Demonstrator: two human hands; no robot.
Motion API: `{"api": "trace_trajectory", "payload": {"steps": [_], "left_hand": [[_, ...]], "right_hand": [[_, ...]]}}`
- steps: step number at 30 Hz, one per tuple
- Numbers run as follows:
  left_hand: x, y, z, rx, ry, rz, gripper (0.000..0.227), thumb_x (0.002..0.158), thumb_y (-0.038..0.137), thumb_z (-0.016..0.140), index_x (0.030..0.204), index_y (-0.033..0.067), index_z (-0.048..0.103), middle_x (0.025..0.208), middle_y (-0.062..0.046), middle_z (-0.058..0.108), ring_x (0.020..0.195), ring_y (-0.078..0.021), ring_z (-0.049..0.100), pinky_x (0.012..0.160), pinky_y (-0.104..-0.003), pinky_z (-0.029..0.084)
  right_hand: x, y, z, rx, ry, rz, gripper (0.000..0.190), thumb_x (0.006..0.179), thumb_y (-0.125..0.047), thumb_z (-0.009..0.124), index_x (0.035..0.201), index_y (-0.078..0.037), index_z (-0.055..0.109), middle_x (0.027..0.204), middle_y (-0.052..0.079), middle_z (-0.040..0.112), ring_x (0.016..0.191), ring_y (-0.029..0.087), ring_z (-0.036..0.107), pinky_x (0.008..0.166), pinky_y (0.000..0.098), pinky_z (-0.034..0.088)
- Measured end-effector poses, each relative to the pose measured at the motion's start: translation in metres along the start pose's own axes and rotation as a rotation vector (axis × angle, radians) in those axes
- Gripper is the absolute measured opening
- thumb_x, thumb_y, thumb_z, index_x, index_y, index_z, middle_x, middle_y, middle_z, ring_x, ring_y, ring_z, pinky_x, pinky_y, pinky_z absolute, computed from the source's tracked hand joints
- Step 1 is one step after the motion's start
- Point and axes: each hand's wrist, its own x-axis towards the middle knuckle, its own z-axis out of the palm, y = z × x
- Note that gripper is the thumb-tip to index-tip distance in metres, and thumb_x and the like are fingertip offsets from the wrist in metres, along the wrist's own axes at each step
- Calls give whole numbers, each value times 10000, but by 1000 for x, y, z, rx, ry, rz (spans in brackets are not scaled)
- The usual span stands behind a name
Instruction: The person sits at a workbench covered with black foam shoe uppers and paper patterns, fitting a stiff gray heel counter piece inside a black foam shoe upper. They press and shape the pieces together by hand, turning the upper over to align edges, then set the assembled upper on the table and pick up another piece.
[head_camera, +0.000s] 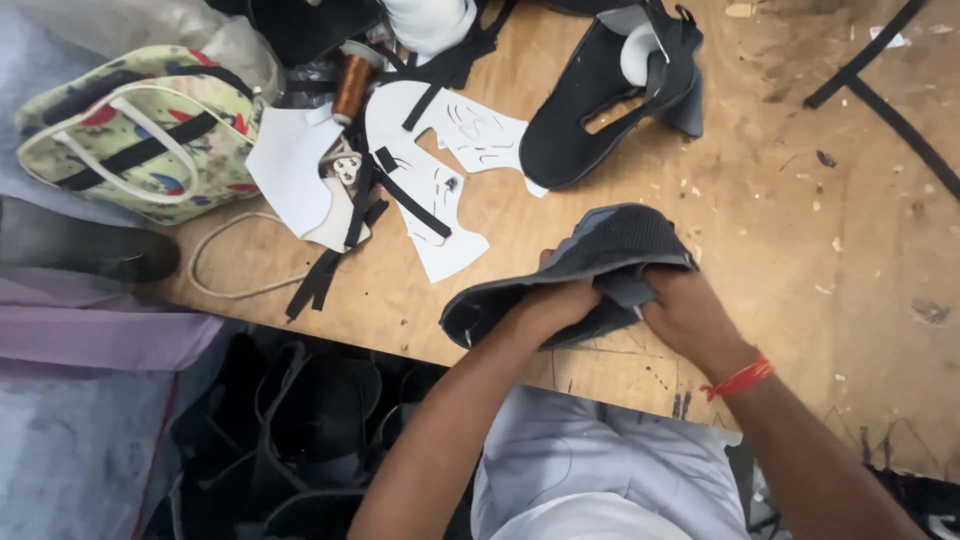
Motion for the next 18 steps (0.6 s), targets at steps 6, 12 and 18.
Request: {"api": "trace_trajectory", "payload": {"steps": [6, 12, 18], "left_hand": [[12, 27, 1, 32, 90, -137, 579, 769, 174, 680, 1340, 130, 593, 1300, -161, 612, 1226, -374, 522, 994, -519, 396], [17, 42, -16, 211, 305, 124, 421, 912, 159, 568, 1318, 54, 606, 1222, -119, 585, 1169, -354, 535, 953, -520, 447], [-3, 47, -44, -215, -91, -4, 391, 1005, 157, 501, 1371, 118, 632, 1424, -152, 619, 1346, -399, 543, 1166, -505, 438]], "right_hand": [[-4, 1, -6, -86, 1, 234, 162, 804, -47, 602, 938, -23, 690, 866, 261, 664, 843, 449, 654, 719, 509, 529], [-3, 9, 1, -212, -36, 187, 191, 810, -127, 653, 962, -41, 728, 804, 235, 683, 771, 428, 670, 704, 520, 532], [-17, -12, 2, -689, -240, -104, 324, 874, -280, 630, 1082, -58, 742, 1032, 153, 737, 1007, 333, 675, 944, 480, 505]]}}
